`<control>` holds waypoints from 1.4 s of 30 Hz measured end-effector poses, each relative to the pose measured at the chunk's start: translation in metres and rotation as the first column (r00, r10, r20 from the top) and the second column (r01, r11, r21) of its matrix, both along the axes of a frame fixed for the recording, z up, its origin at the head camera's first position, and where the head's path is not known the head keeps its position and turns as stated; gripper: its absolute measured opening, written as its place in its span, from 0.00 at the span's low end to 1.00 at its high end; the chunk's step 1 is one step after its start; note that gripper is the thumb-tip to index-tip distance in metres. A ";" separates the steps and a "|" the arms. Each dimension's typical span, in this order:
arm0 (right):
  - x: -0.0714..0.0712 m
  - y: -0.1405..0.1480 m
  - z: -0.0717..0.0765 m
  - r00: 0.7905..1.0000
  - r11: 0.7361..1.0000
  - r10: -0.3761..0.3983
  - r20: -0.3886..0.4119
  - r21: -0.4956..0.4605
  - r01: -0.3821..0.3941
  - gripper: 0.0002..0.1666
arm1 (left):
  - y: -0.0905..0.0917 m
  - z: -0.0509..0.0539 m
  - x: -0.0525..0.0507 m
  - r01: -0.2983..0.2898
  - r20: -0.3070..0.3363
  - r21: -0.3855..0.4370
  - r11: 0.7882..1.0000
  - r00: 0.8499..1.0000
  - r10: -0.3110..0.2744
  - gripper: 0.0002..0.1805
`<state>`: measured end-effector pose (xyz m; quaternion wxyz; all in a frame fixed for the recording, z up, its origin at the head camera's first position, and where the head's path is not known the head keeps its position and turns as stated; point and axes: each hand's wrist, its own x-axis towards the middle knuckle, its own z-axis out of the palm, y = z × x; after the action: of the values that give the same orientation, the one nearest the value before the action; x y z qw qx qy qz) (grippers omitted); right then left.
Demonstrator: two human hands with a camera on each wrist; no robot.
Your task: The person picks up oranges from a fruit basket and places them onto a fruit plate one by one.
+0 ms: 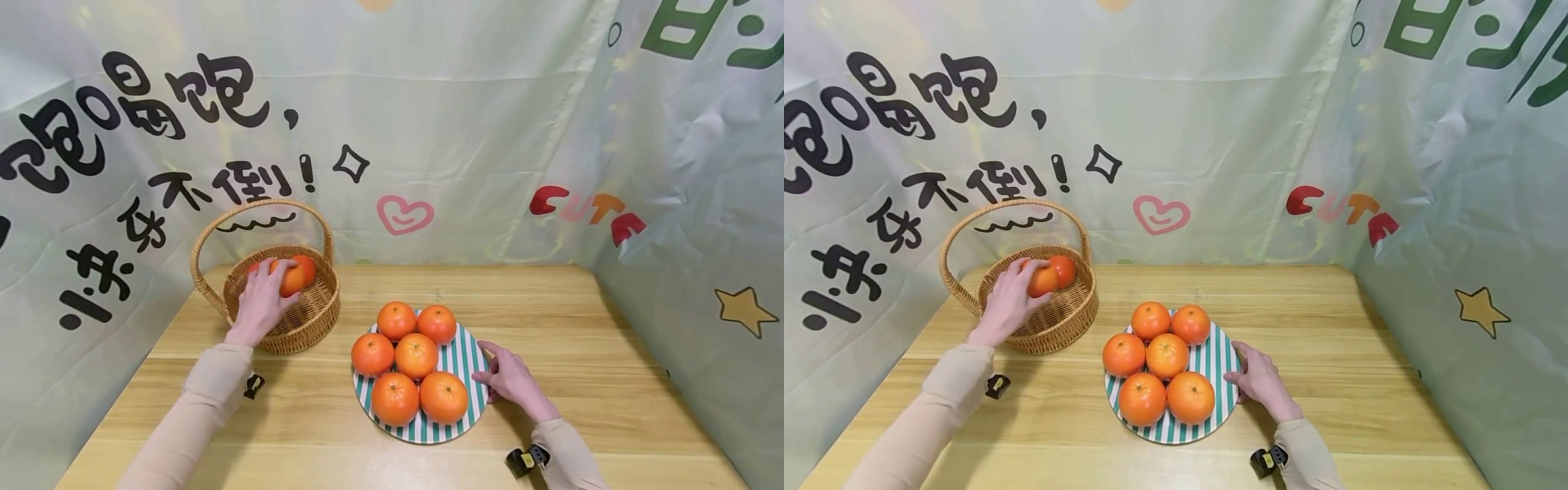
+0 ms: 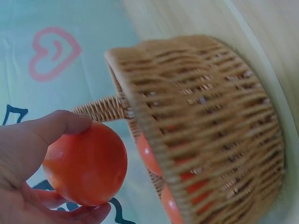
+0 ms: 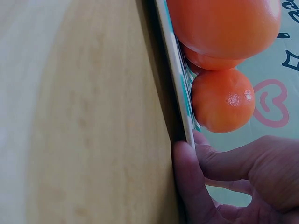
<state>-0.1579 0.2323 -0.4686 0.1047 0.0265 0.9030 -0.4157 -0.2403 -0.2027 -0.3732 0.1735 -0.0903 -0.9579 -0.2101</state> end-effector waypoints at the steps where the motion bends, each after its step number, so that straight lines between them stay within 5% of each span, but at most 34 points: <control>1: 0.000 0.000 0.000 1.000 1.000 0.000 0.000 0.001 0.000 0.43 | 0.002 0.000 0.000 0.003 -0.002 0.002 1.000 1.000 -0.003 0.31; 24: 0.001 0.000 0.001 1.000 1.000 -0.005 0.004 0.005 0.005 0.43 | 0.052 0.009 0.014 0.156 -0.059 0.072 0.985 0.987 -0.152 0.31; 42: 0.002 0.000 0.002 1.000 1.000 0.006 -0.003 0.002 -0.006 0.43 | 0.099 0.002 0.020 0.326 -0.049 0.192 0.926 0.945 -0.323 0.30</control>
<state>-0.1562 0.2320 -0.4668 0.1047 0.0236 0.9038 -0.4144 -0.2200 -0.1036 -0.3708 0.1523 -0.2316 -0.9026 -0.3292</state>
